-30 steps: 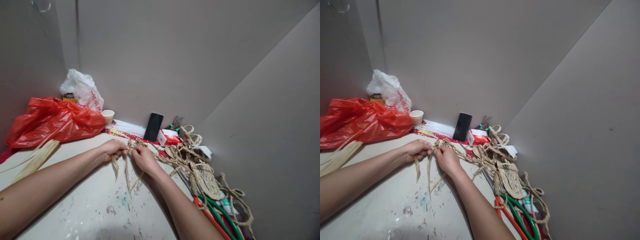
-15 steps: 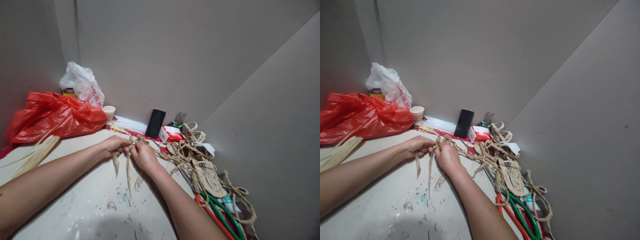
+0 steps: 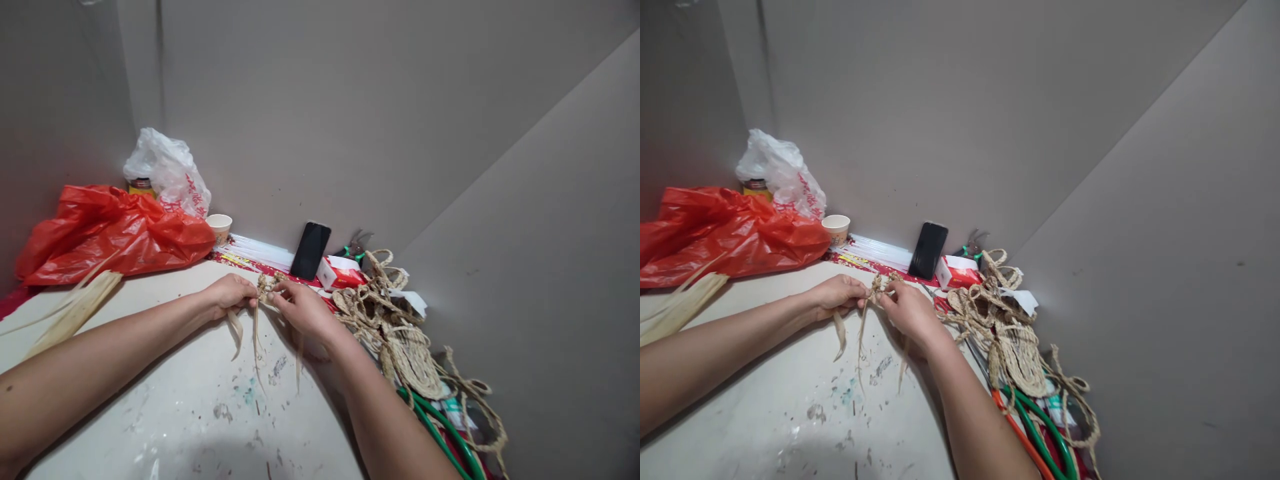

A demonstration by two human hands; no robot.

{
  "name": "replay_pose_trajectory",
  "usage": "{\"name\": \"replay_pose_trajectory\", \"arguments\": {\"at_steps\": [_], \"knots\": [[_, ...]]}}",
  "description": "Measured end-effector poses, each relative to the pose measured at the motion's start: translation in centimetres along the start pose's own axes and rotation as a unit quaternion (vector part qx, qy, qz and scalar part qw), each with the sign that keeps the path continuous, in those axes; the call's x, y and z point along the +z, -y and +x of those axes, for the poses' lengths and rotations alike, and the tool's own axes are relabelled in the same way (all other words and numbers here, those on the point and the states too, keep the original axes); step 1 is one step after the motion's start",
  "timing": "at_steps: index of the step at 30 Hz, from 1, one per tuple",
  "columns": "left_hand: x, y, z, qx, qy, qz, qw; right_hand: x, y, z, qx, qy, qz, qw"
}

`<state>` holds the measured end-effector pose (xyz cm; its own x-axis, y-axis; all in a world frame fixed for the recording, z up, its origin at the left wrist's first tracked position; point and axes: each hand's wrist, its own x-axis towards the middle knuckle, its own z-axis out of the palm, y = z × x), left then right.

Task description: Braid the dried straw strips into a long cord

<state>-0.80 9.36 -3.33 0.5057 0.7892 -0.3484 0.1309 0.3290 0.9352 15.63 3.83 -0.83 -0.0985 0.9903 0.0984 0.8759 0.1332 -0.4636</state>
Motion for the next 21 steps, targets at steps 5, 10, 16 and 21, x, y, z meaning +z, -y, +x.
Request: {"name": "replay_pose_trajectory", "arguments": {"at_steps": [5, 10, 16, 21], "knots": [[0.0, 0.0, -0.1, 0.014, -0.002, 0.018, 1.0, -0.7, 1.3, -0.6, -0.027, -0.021, -0.1, 0.994], [0.1, -0.2, -0.3, 0.015, -0.005, 0.001, 1.0, 1.4, 1.4, 0.2, -0.032, -0.005, -0.016, 0.999], [0.0, -0.3, -0.3, 0.019, 0.004, 0.007, 1.0, 3.0, 0.4, 1.1, -0.022, -0.026, 0.037, 0.999], [0.0, -0.1, -0.2, 0.015, -0.003, 0.006, 1.0, 3.1, 0.3, 1.2, -0.008, -0.04, 0.051, 0.998]]}}
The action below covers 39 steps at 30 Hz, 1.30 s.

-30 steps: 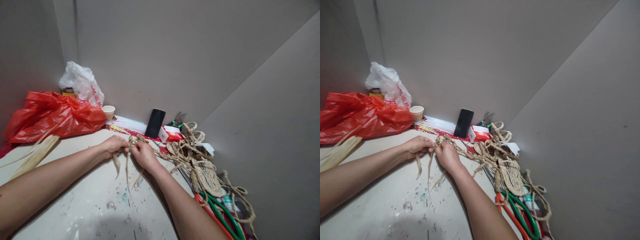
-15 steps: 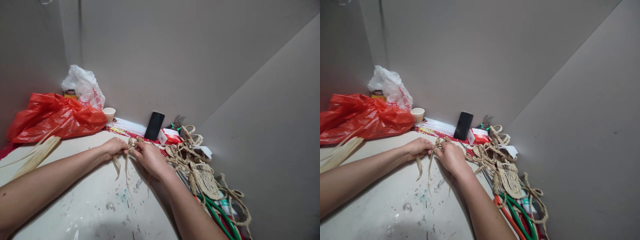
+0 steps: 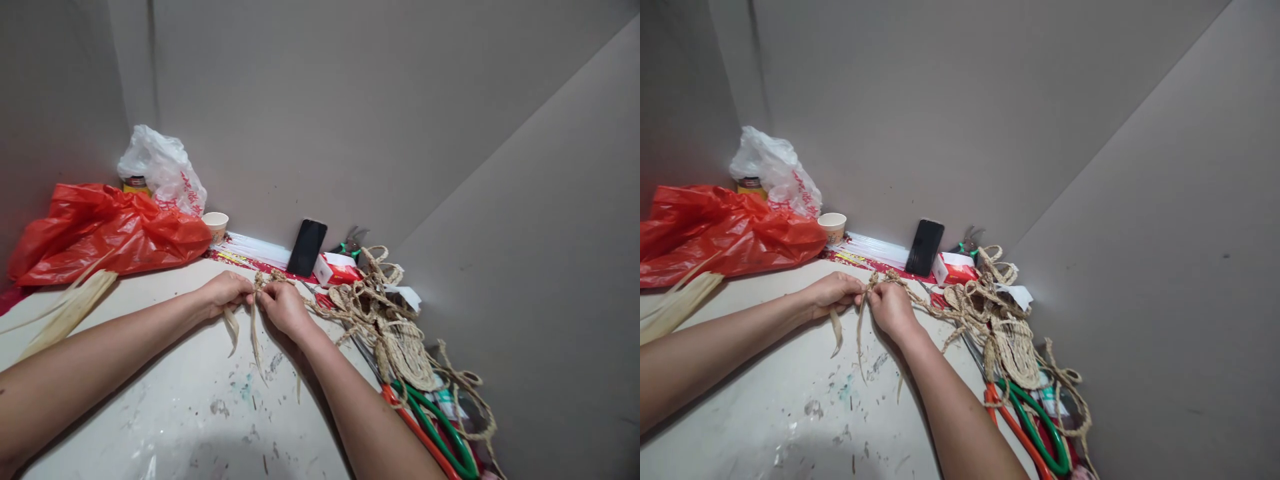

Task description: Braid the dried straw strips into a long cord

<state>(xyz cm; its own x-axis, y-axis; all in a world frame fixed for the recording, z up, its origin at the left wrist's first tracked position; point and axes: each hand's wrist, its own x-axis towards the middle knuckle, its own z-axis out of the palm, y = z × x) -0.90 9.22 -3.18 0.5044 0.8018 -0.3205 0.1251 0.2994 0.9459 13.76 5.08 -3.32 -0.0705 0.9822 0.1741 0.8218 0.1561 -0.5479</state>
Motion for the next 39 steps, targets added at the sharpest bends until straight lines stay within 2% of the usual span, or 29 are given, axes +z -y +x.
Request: {"name": "replay_pose_trajectory", "arguments": {"at_steps": [5, 11, 14, 20, 28, 33, 39], "knots": [[0.2, 0.3, 0.2, 0.012, -0.013, -0.004, 1.0, 0.0, -0.1, 0.0, 0.014, 0.021, 0.03, 0.999], [0.4, 0.4, 0.1, 0.019, -0.04, 0.0, 0.999, -0.7, -0.2, -0.3, 0.039, 0.125, 0.124, 0.984], [0.6, 0.3, -0.1, 0.021, -0.052, 0.01, 0.998, -1.2, -0.6, -0.3, 0.052, 0.152, 0.149, 0.976], [0.7, 0.7, 0.0, 0.037, -0.065, 0.037, 0.997, -1.2, -1.2, -0.1, 0.092, 0.11, 0.131, 0.981], [1.5, 1.0, -0.1, 0.052, -0.08, 0.03, 0.995, 0.1, 0.7, -0.5, 0.116, 0.058, 0.115, 0.985], [1.6, 0.5, -0.4, 0.036, -0.058, -0.006, 0.998, 0.9, 1.2, -1.0, 0.097, 0.017, 0.047, 0.994], [1.6, 0.3, -0.4, 0.028, -0.043, -0.032, 0.998, 0.8, 2.0, -1.6, 0.056, -0.02, -0.043, 0.997]]}}
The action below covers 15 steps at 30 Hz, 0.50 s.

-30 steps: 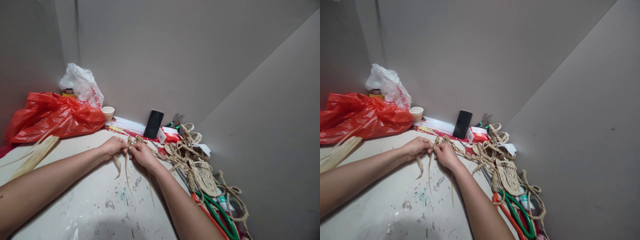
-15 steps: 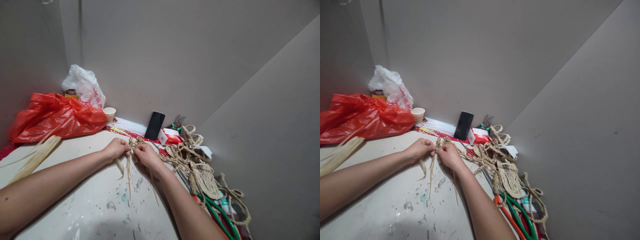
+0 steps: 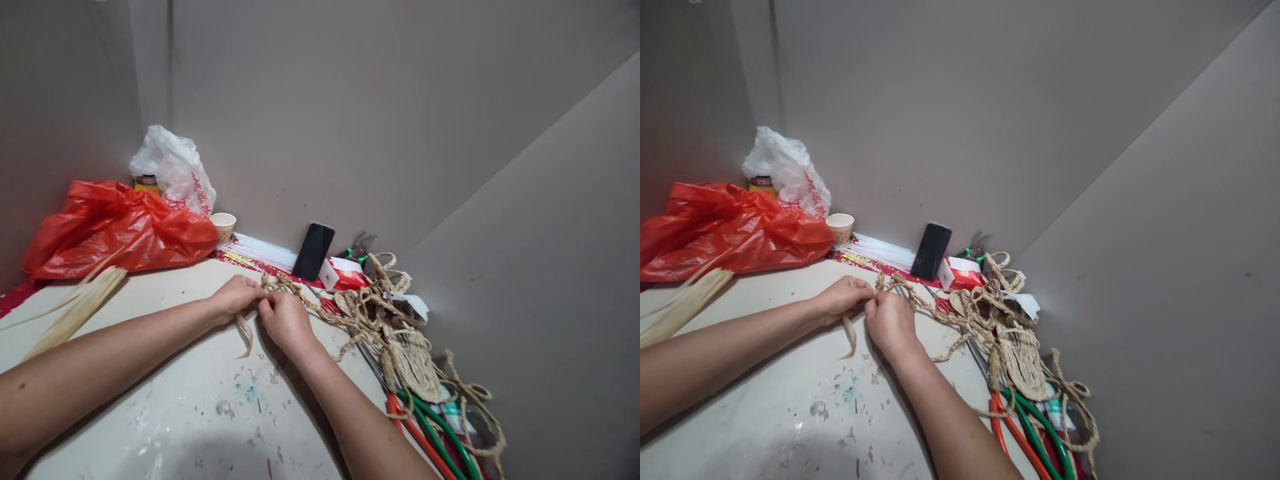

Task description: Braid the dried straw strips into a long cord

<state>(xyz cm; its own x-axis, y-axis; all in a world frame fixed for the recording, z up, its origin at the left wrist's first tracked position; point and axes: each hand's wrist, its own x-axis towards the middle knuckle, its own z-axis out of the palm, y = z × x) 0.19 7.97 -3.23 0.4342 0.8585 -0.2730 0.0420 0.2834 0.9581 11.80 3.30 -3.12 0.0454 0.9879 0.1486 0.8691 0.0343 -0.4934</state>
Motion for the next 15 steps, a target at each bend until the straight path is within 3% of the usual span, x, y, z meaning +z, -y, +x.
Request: {"name": "replay_pose_trajectory", "arguments": {"at_steps": [3, 7, 9, 12, 13, 15], "knots": [[-0.1, 0.1, 0.3, -0.016, -0.009, -0.022, 1.0, -0.6, 0.7, -0.5, -0.034, 0.032, -0.011, 0.999], [-0.6, -0.3, 0.5, -0.034, 0.008, -0.049, 0.998, -3.0, 0.7, -0.7, -0.095, 0.165, 0.044, 0.981], [-0.9, -0.7, 0.6, -0.045, 0.028, -0.061, 0.997, -4.2, -0.1, -0.2, -0.049, 0.129, 0.106, 0.985], [-1.3, -1.1, 0.7, -0.06, 0.06, -0.075, 0.994, -4.7, -1.3, 0.9, 0.036, -0.006, 0.229, 0.973], [-1.4, -1.1, 0.7, -0.063, 0.068, -0.079, 0.992, -4.4, -1.6, 1.2, 0.055, -0.01, 0.271, 0.961], [-1.4, -1.1, 0.8, -0.067, 0.081, -0.087, 0.991, -3.2, -1.7, 1.6, 0.085, 0.046, 0.345, 0.934]]}}
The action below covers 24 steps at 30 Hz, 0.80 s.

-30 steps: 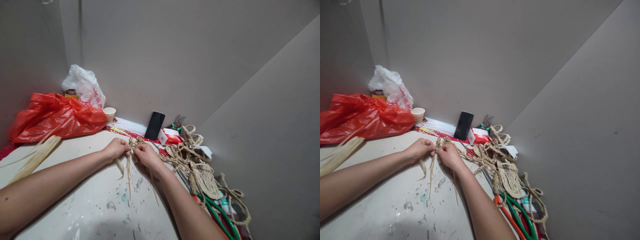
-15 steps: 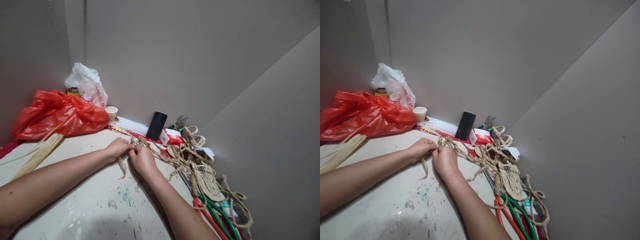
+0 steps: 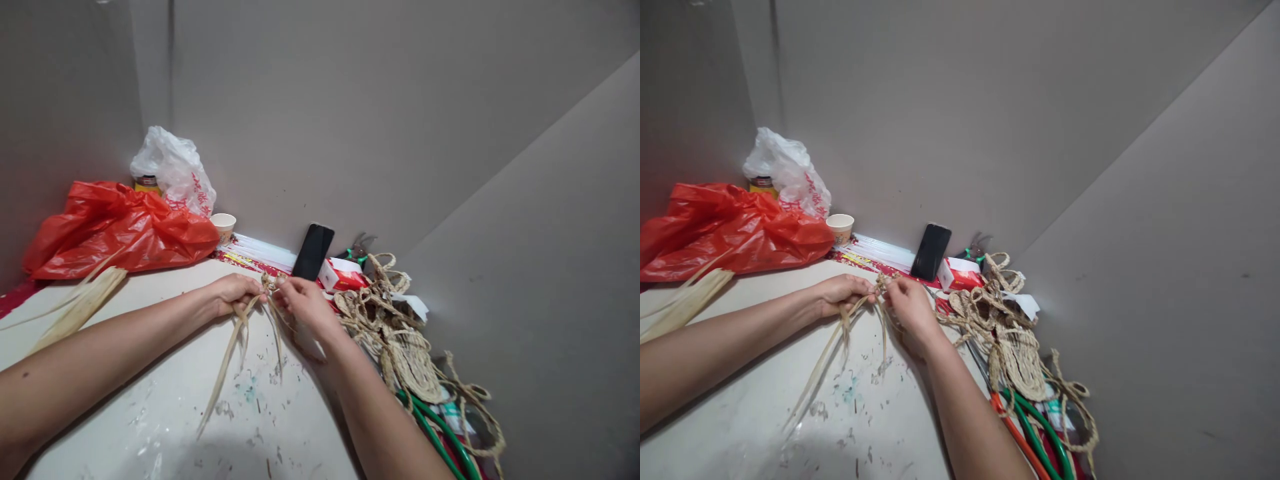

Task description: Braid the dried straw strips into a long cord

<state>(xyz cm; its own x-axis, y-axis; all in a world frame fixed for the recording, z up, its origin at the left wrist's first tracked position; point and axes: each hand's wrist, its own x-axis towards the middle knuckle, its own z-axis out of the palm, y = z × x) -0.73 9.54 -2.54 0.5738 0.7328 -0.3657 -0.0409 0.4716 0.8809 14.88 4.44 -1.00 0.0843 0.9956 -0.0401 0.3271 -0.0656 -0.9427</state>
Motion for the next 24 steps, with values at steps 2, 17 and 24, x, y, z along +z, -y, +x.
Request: {"name": "replay_pose_trajectory", "arguments": {"at_steps": [2, 17, 24], "knots": [[0.0, 0.1, 0.1, 0.0, 0.008, -0.004, 1.0, 1.3, -0.6, 0.2, 0.04, 0.051, 0.042, 0.997], [0.6, 0.7, -0.1, 0.057, -0.063, 0.059, 0.995, 0.8, -1.2, 1.2, 0.209, 0.238, 0.173, 0.932], [0.5, 0.9, 0.1, 0.127, -0.076, 0.115, 0.982, 0.7, -1.0, 1.2, 0.228, 0.235, 0.261, 0.908]]}}
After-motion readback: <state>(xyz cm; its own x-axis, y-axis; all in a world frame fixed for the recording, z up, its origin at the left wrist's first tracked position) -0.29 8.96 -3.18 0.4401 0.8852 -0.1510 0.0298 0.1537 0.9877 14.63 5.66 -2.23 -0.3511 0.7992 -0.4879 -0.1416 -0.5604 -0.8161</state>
